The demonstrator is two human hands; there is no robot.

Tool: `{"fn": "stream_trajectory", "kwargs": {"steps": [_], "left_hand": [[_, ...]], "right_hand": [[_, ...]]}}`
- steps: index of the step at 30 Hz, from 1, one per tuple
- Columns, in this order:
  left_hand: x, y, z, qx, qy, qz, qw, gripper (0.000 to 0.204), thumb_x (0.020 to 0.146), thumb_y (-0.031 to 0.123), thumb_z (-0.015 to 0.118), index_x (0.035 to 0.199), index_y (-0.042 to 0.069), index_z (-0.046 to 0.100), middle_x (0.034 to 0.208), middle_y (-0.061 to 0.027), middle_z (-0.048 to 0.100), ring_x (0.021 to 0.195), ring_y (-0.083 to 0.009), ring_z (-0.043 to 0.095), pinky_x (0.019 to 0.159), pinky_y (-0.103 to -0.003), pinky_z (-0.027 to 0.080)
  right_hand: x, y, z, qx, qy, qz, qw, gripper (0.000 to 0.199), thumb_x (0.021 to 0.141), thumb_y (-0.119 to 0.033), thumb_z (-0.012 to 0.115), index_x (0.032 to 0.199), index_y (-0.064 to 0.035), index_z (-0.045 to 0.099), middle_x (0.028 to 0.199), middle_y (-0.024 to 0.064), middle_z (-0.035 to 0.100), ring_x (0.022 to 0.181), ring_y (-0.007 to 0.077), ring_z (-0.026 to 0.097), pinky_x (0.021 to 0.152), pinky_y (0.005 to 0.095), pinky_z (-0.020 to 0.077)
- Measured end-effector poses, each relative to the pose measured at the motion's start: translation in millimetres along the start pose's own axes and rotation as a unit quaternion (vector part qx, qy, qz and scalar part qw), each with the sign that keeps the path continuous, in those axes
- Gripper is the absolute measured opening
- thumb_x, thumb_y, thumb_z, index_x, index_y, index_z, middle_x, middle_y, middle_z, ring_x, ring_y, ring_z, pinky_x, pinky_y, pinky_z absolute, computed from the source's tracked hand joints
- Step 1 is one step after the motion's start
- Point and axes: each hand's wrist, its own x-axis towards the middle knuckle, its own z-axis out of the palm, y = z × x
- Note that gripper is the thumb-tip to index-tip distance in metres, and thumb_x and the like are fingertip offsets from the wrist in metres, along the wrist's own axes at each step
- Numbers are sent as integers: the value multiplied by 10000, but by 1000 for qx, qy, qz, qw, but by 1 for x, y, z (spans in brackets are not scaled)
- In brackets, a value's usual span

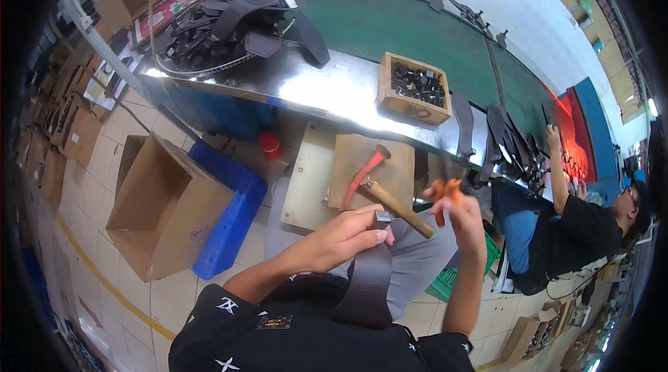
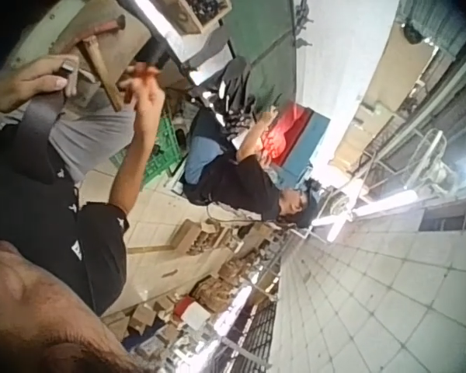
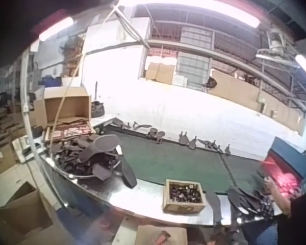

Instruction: Manually attaching components to a shoe upper using a hammer and pins.

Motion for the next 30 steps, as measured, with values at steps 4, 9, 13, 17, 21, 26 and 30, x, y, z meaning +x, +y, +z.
{"fn": "stream_trajectory", "kwargs": {"steps": [4, 9, 13, 17, 21, 26, 30], "left_hand": [[5, 3, 7, -68, -49, -44, 996, 273, 996, 219, 472, 1023, -23, 594, 1016, -96, 611, 990, -177, 559, 911, -307, 419], [4, 1, 13, -81, -71, -90, 990, 280, 1007, 238, 450, 1109, -7, 538, 1014, -101, 620, 992, -185, 583, 936, -327, 428], [5, 2, 15, -95, -86, -80, 988, 281, 1008, 247, 448, 1093, -4, 540, 1009, -101, 624, 988, -184, 582, 929, -327, 429], [6, 4, 17, -85, -104, -86, 987, 292, 1013, 266, 439, 1040, -2, 550, 984, -103, 631, 983, -190, 580, 916, -329, 429], [6, 5, 18, -72, -98, -70, 990, 305, 1016, 274, 434, 1034, -5, 555, 973, -105, 637, 969, -192, 573, 908, -329, 426], [8, 4, 19, -64, -101, -84, 989, 310, 1018, 277, 436, 1033, -5, 563, 977, -104, 636, 967, -188, 568, 908, -326, 425], [8, 5, 20, -77, -91, -85, 989, 314, 1017, 271, 443, 1044, -15, 569, 970, -102, 634, 968, -189, 569, 913, -323, 424]], "right_hand": [[-42, -33, 16, -116, -122, -37, 985, 311, 784, -79, 593, 1075, 13, 650, 1391, 168, 519, 1172, 291, 577, 995, 376, 425], [-59, -69, 10, -364, -181, -96, 909, 325, 663, -56, 560, 977, -33, 643, 1516, 183, 378, 1421, 389, 315, 1145, 497, 217], [-64, -87, 5, -428, -182, -96, 880, 350, 640, -75, 558, 974, -37, 657, 1530, 204, 345, 1432, 412, 282, 1153, 502, 213], [-65, -92, 4, -414, -198, -62, 886, 455, 639, -64, 552, 1081, -57, 658, 1486, 181, 388, 1420, 381, 307, 1153, 499, 211], [-67, -93, 9, -429, -177, -44, 885, 472, 637, -22, 554, 1097, -62, 649, 1427, 170, 418, 1365, 360, 371, 1144, 475, 242], [-68, -97, 11, -436, -170, -35, 883, 407, 657, 2, 573, 1051, -65, 648, 1371, 167, 436, 1280, 354, 427, 1116, 454, 288], [-69, -102, 13, -452, -179, -27, 873, 409, 707, -23, 619, 1110, -86, 648, 1346, 168, 465, 1306, 333, 429, 1110, 457, 260]]}}
